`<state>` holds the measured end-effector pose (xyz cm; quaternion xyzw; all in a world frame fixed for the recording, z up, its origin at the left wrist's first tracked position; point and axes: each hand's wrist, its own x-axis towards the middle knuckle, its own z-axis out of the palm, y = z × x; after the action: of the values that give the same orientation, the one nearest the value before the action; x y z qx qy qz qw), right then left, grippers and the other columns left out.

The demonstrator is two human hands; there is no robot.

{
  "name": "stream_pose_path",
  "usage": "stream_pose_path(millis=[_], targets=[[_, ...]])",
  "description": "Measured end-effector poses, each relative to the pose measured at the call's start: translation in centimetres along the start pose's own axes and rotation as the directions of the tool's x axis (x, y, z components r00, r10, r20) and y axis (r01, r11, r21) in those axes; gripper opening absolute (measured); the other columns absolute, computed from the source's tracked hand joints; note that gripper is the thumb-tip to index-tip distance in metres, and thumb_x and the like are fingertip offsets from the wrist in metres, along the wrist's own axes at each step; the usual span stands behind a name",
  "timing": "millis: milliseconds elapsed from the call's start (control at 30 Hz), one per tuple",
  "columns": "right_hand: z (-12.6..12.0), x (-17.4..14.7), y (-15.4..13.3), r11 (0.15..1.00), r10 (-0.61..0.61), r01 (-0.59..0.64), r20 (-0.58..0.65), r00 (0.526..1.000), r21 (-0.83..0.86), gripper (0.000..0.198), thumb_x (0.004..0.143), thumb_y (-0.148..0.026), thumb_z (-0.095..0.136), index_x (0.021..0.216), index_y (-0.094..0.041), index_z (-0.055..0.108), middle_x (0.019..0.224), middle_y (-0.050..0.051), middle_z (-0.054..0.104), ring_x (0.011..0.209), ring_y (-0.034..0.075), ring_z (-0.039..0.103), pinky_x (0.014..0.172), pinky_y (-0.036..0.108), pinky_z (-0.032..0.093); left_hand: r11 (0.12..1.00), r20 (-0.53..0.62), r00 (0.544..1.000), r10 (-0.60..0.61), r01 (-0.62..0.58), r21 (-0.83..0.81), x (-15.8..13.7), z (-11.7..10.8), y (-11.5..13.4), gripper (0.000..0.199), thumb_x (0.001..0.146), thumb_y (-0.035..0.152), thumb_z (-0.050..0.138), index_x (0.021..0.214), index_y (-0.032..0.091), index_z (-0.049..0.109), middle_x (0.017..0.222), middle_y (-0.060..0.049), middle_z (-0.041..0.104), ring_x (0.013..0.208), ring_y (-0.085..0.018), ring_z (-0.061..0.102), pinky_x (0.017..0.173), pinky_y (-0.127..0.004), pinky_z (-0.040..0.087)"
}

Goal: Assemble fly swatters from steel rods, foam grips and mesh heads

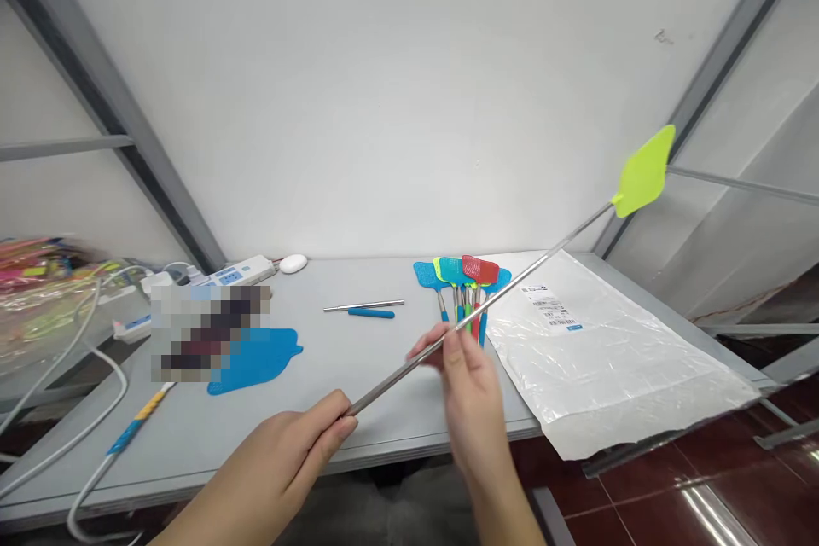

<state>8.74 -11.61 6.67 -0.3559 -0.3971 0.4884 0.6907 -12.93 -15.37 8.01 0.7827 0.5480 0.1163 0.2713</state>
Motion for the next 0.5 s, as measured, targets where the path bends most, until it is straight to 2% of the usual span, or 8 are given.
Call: stream_pose_path(millis=[100,167,267,333,433,500], targets=[[0.0,-1.8,1.2,0.996,-0.003,0.002,-0.017,1.000,-0.087,0.030,0.093,-0.045,0.057,0.087,-0.020,0.073,0.088,0.006,0.069,0.090,0.020,0.062,0.093,0.039,0.042,0.997,0.020,0.999,0.032,-0.034,0.076,-0.1,0.0,-0.3,0.031,0.102,0.040,0.026,0.079,0.025,0.039,0.060,0.005,0.050,0.053,-0.017,0.045,0.053,-0.027,0.021],[-0.7,-1.9,0.7,0.992,-0.039,0.033,-0.056,0.998,-0.118,0.028,0.092,-0.043,0.060,0.086,-0.019,0.074,0.089,0.006,0.070,0.092,0.020,0.062,0.096,0.038,0.039,0.993,0.031,0.998,0.056,-0.059,0.102,-0.7,-0.3,-0.6,0.034,0.102,0.042,0.025,0.078,0.025,0.041,0.061,0.005,0.053,0.055,-0.017,0.049,0.053,-0.026,0.024],[-2.3,-0.8,-1.1,0.988,-0.153,0.146,-0.168,0.974,-0.057,0.023,0.090,-0.039,0.064,0.084,-0.020,0.075,0.084,0.004,0.069,0.085,0.017,0.062,0.089,0.035,0.044,0.987,0.027,0.995,0.098,-0.100,0.124,-2.0,-0.8,-1.7,0.035,0.101,0.044,0.030,0.077,0.026,0.048,0.065,0.004,0.060,0.060,-0.016,0.056,0.054,-0.024,0.031],[-3.2,0.1,-2.4,0.968,-0.243,0.249,-0.277,0.930,-0.017,0.019,0.087,-0.036,0.068,0.081,-0.019,0.075,0.079,0.002,0.067,0.079,0.014,0.062,0.083,0.031,0.047,0.983,0.010,0.992,0.127,-0.128,0.132,-2.7,-0.9,-3.0,0.033,0.100,0.044,0.036,0.078,0.027,0.054,0.067,0.005,0.063,0.060,-0.015,0.059,0.055,-0.022,0.036],[-4.2,1.3,-3.4,0.952,-0.279,0.305,-0.349,0.895,0.022,0.016,0.083,-0.034,0.073,0.079,-0.019,0.075,0.077,0.001,0.066,0.076,0.013,0.062,0.080,0.030,0.048,0.974,-0.072,0.981,0.178,-0.166,0.157,-3.1,-0.7,-5.6,0.026,0.097,0.043,0.043,0.085,0.031,0.062,0.072,0.006,0.069,0.064,-0.015,0.065,0.056,-0.020,0.043],[-4.6,1.5,-3.4,0.965,-0.238,0.260,-0.304,0.923,0.034,0.017,0.082,-0.035,0.073,0.078,-0.019,0.076,0.078,0.002,0.068,0.078,0.015,0.063,0.082,0.031,0.049,0.962,-0.181,0.957,0.227,-0.192,0.193,-2.8,-0.8,-7.4,0.020,0.095,0.041,0.048,0.094,0.034,0.067,0.083,0.007,0.075,0.071,-0.015,0.069,0.061,-0.019,0.048]])
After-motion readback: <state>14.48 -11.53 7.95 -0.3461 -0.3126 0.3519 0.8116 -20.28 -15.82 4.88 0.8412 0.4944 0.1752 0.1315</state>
